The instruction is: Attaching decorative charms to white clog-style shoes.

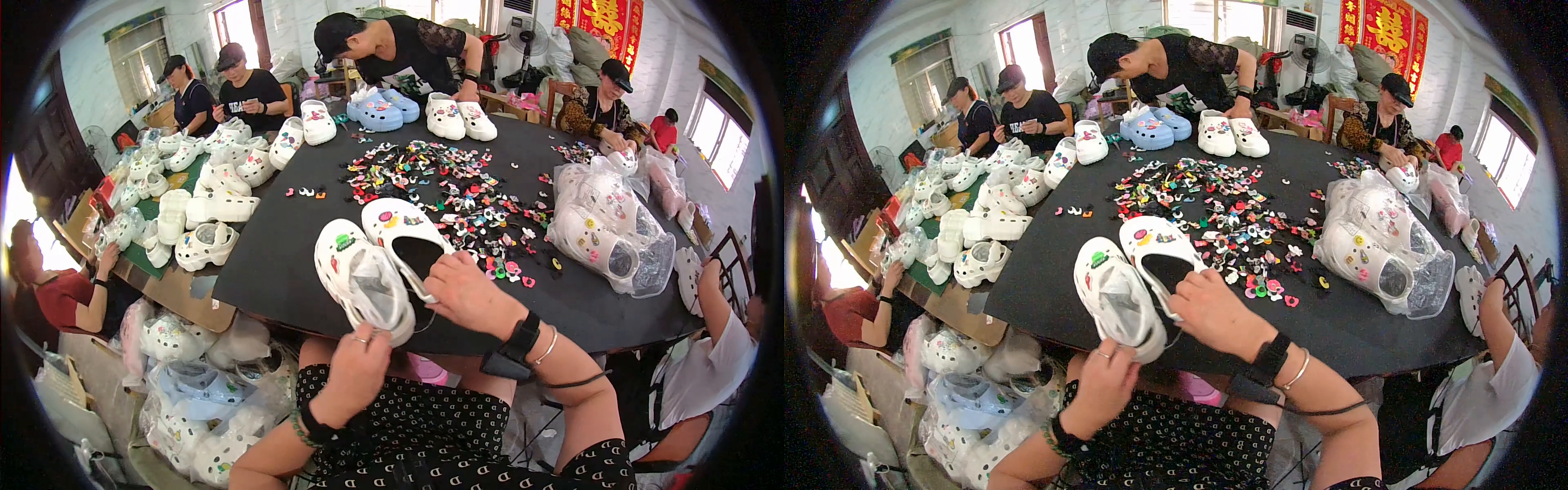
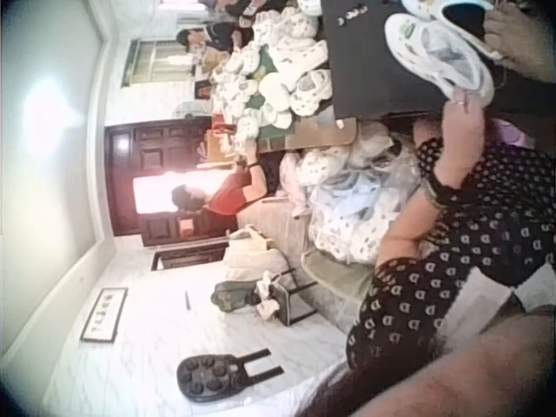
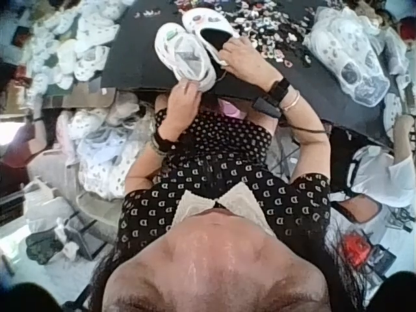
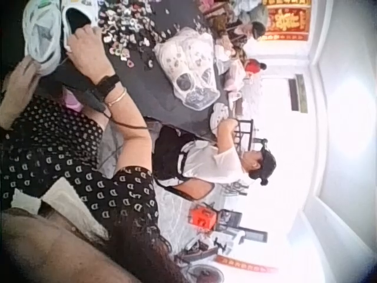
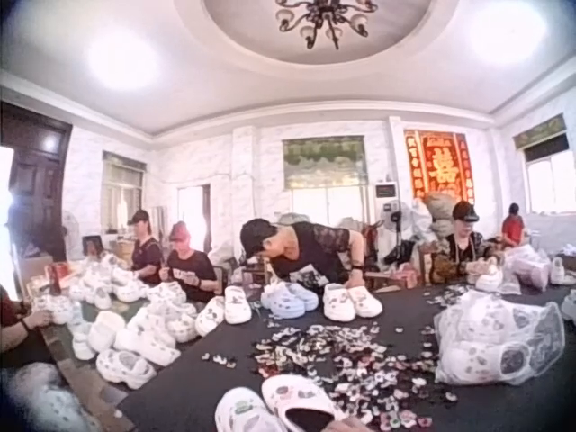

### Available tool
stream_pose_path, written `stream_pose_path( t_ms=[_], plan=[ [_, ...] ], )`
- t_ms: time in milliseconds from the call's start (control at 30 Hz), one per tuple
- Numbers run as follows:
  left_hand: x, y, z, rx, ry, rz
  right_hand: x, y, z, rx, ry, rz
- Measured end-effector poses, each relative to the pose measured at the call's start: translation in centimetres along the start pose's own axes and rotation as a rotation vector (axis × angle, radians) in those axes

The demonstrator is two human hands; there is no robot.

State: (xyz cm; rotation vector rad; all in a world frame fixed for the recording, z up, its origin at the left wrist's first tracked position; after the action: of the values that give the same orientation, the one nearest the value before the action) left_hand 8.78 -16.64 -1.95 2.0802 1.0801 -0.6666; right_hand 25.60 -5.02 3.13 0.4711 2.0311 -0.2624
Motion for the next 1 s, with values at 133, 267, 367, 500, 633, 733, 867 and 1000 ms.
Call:
stream_pose_path(
  t_ms=[133,267,367,500,633,733,867,1000],
  plan=[
    [-4.2,-4.6,-1.4,0.039,0.032,-0.021,0.4,-3.8,-1.8,0.23,0.216,-0.242],
    [-7.9,-10.8,-2.6,0.061,-0.016,-0.18,2.9,-7.7,-4.2,0.368,0.337,-0.681],
    [-9.1,-14.7,-3.7,0.05,-0.036,-0.283,5.8,-9.5,-6.3,0.559,0.252,-0.957],
    [-9.6,-14.8,-5.5,-0.022,-0.066,-0.388,9.4,-9.2,-9.1,0.685,0.492,-1.124],
    [-10.5,-14.9,-5.6,-0.105,-0.008,-0.52,9.3,-9.9,-10.9,0.503,0.679,-1.005],
    [-11.1,-14.5,-5.4,-0.189,0.097,-0.461,9.8,-11.2,-10.8,0.408,0.462,-1.055],
    [-11.2,-8.7,-6.9,-0.138,0.289,-0.505,6.1,-11.4,-9.1,0.247,0.374,-0.913],
    [-8.7,-6.0,-6.3,-0.305,0.169,0.016,4.0,-10.7,-6.5,0.218,0.452,-0.849]
  ],
)
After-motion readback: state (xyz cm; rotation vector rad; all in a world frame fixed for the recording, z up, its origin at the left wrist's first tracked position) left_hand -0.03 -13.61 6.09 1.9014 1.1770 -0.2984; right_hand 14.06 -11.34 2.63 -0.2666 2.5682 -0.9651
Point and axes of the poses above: each hand's wrist, its own z-axis away from the middle knuckle, its own x-axis out of the palm, y = z × x, the point moved 4 cm from there along -z, towards the middle knuckle, and after that the axes turned 8 degrees about y, right-handed, at the moved point
